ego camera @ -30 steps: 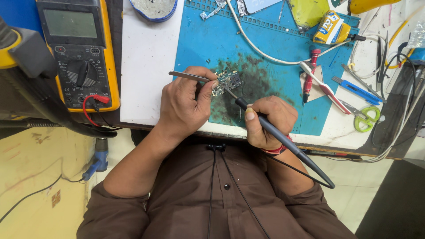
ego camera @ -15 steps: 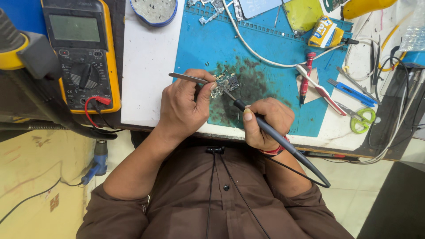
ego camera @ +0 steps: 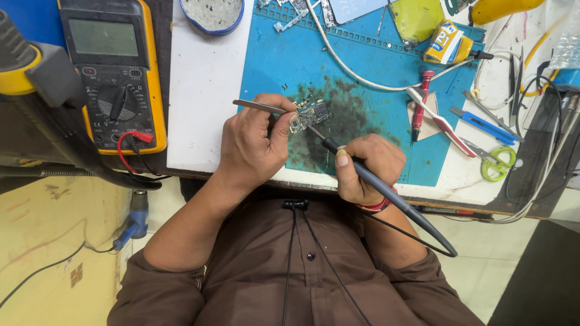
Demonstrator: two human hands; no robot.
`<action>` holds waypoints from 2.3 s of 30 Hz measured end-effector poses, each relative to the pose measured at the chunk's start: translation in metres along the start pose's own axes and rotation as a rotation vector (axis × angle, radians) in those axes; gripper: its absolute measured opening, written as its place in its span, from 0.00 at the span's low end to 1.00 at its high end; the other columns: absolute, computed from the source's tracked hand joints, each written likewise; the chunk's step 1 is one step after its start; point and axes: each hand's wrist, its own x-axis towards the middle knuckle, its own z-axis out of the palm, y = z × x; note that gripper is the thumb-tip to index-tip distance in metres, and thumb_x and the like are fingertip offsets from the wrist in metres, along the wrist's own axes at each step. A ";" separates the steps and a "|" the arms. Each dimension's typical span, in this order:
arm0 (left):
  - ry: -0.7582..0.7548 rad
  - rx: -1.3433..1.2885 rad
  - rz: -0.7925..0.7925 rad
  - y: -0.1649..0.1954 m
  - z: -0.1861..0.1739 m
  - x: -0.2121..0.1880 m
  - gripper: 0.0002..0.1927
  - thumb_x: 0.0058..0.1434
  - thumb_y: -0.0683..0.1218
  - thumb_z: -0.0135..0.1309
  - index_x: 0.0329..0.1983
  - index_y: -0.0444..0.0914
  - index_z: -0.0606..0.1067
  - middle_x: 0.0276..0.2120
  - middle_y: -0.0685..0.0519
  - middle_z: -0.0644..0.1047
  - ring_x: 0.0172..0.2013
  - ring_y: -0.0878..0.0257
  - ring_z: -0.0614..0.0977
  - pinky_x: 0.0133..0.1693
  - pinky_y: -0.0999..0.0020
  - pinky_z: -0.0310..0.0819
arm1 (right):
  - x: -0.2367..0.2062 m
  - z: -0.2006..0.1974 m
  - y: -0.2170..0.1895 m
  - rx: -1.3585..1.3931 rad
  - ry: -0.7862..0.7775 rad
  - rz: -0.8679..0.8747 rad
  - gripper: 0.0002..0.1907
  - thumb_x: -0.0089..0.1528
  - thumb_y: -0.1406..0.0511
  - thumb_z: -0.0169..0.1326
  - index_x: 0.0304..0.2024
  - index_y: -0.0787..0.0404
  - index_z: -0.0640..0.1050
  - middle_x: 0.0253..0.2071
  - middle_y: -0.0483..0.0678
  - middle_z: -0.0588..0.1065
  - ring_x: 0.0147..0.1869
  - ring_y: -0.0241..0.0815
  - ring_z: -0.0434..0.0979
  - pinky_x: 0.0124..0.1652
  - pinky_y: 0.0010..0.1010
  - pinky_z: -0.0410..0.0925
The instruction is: The person solders components on a small circuit board at a workbench, holding the board with tweezers in one hand and a soldering iron in the other, repositioning the board and touching the iron to different points on the board throughout the clip.
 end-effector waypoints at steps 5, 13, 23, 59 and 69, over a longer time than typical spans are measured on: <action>0.002 0.002 0.010 -0.001 0.000 0.001 0.05 0.71 0.40 0.57 0.46 0.37 0.73 0.34 0.52 0.79 0.28 0.61 0.81 0.30 0.67 0.73 | 0.000 0.001 -0.001 0.007 0.008 0.010 0.06 0.65 0.69 0.57 0.34 0.63 0.73 0.27 0.50 0.74 0.27 0.46 0.73 0.31 0.35 0.66; -0.008 0.011 0.011 -0.001 0.000 -0.001 0.05 0.72 0.40 0.57 0.46 0.37 0.73 0.34 0.52 0.79 0.28 0.61 0.81 0.30 0.67 0.74 | 0.001 0.000 -0.001 0.006 -0.001 0.000 0.07 0.65 0.69 0.57 0.34 0.63 0.73 0.27 0.50 0.75 0.27 0.46 0.73 0.31 0.35 0.66; -0.006 0.002 -0.004 0.001 0.000 0.000 0.05 0.71 0.40 0.58 0.45 0.37 0.73 0.33 0.52 0.79 0.27 0.62 0.80 0.30 0.67 0.74 | 0.001 0.001 -0.001 0.002 -0.002 -0.004 0.07 0.66 0.69 0.57 0.35 0.63 0.73 0.28 0.51 0.75 0.28 0.46 0.74 0.32 0.35 0.66; -0.009 0.000 0.016 0.000 -0.001 0.001 0.04 0.71 0.40 0.57 0.46 0.37 0.73 0.33 0.52 0.79 0.27 0.63 0.80 0.29 0.68 0.73 | 0.001 0.001 0.000 0.000 -0.001 0.003 0.06 0.65 0.69 0.57 0.34 0.63 0.72 0.27 0.50 0.75 0.28 0.46 0.74 0.31 0.35 0.66; 0.000 0.000 0.018 0.000 -0.001 0.001 0.05 0.71 0.40 0.57 0.46 0.37 0.73 0.33 0.52 0.79 0.27 0.63 0.80 0.29 0.69 0.73 | 0.001 0.001 0.000 -0.003 0.005 0.003 0.07 0.65 0.69 0.57 0.33 0.63 0.72 0.26 0.50 0.74 0.27 0.46 0.73 0.31 0.35 0.65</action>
